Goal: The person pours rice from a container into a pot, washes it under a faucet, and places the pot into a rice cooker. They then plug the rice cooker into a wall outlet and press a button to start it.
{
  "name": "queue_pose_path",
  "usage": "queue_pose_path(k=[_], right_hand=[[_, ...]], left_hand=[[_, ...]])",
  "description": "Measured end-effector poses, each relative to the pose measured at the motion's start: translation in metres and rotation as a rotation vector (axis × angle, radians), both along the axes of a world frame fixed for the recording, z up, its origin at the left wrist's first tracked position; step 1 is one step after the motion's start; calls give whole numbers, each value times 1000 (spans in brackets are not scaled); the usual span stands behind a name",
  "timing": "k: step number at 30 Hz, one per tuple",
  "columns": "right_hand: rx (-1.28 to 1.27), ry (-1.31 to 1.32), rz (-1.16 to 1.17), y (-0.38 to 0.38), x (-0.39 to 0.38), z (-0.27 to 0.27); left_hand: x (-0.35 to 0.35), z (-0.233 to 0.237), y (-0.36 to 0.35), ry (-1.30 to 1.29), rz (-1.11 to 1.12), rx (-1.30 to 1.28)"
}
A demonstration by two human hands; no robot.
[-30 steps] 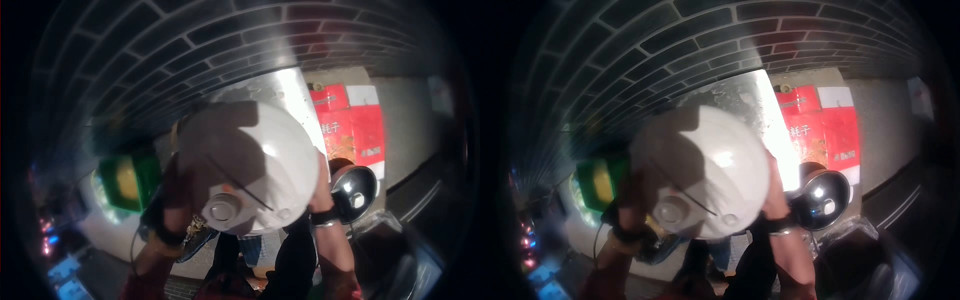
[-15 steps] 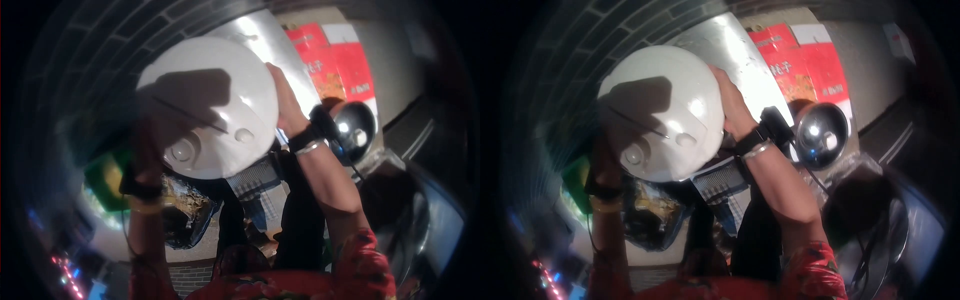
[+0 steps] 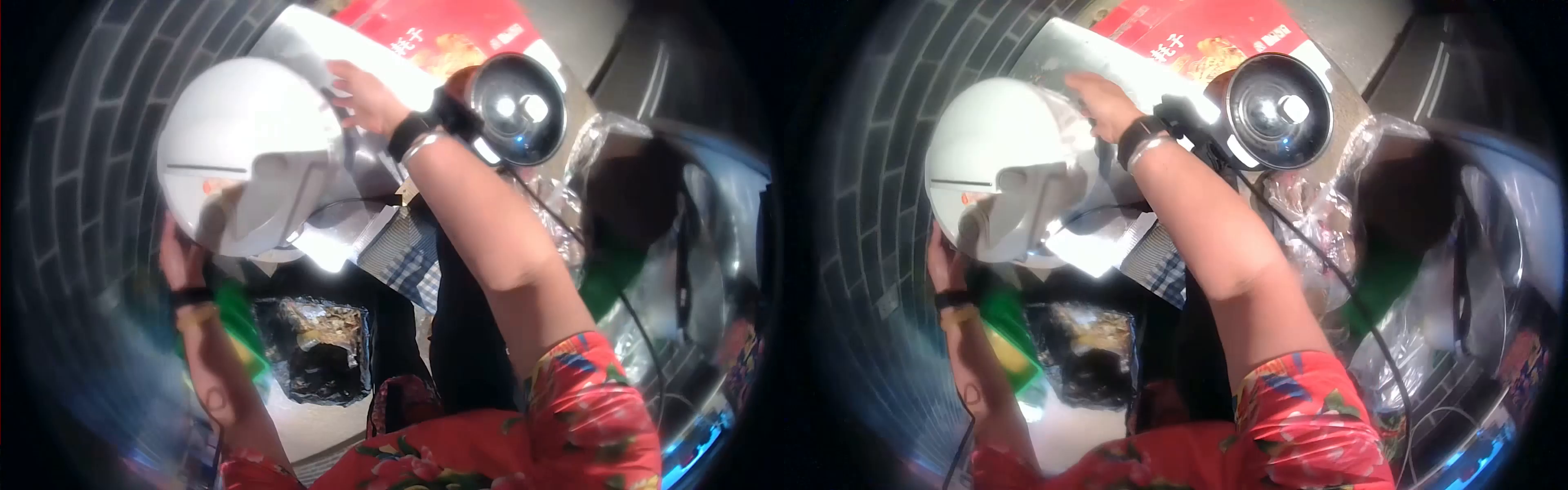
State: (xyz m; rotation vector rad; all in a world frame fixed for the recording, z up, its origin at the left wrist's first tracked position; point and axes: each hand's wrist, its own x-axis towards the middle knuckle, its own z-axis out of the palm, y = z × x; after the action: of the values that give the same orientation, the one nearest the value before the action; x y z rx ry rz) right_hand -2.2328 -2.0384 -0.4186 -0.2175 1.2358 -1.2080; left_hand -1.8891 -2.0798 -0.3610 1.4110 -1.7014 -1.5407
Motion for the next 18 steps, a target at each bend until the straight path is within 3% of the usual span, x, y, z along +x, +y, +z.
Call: queue_pose_path(k=[1, 2, 3, 4, 5, 6, 7, 9, 10, 11, 13, 15, 17, 18], right_hand=[[138, 98, -106, 15, -11, -5], [123, 155, -189, 34, -18, -12], [109, 212, -272, 55, -23, -26], [163, 470, -146, 76, -25, -49], [217, 726, -16, 94, -24, -77], [247, 895, 230, 114, -13, -102], [270, 1055, 490, 131, 2, -114], [415, 960, 690, 151, 28, -70], [412, 968, 820, 152, 40, -60], [399, 976, 952, 153, 55, -54], [240, 1042, 990, 158, 93, -48], [351, 946, 908, 177, 138, -62], [345, 1255, 1193, 217, 198, -117], [532, 721, 1020, 212, 186, -63]], left_hand=[[-4, 1, 0, 225, 425, 331], [-3, 7, 5, 140, 280, 237], [52, -27, 7, 259, 487, 400], [50, -26, 18, 406, 782, 511], [54, -16, 29, 395, 824, 603], [109, -42, 33, 456, 582, 697], [91, -20, 49, 277, 812, 742], [107, -29, 77, 246, 849, 703], [99, -11, 94, 253, 762, 753], [88, 7, 112, 258, 680, 797], [109, -20, 146, 458, 804, 767], [80, -3, 181, 506, 878, 746], [65, 8, 208, 585, 881, 742], [60, 11, 221, 669, 941, 749]])
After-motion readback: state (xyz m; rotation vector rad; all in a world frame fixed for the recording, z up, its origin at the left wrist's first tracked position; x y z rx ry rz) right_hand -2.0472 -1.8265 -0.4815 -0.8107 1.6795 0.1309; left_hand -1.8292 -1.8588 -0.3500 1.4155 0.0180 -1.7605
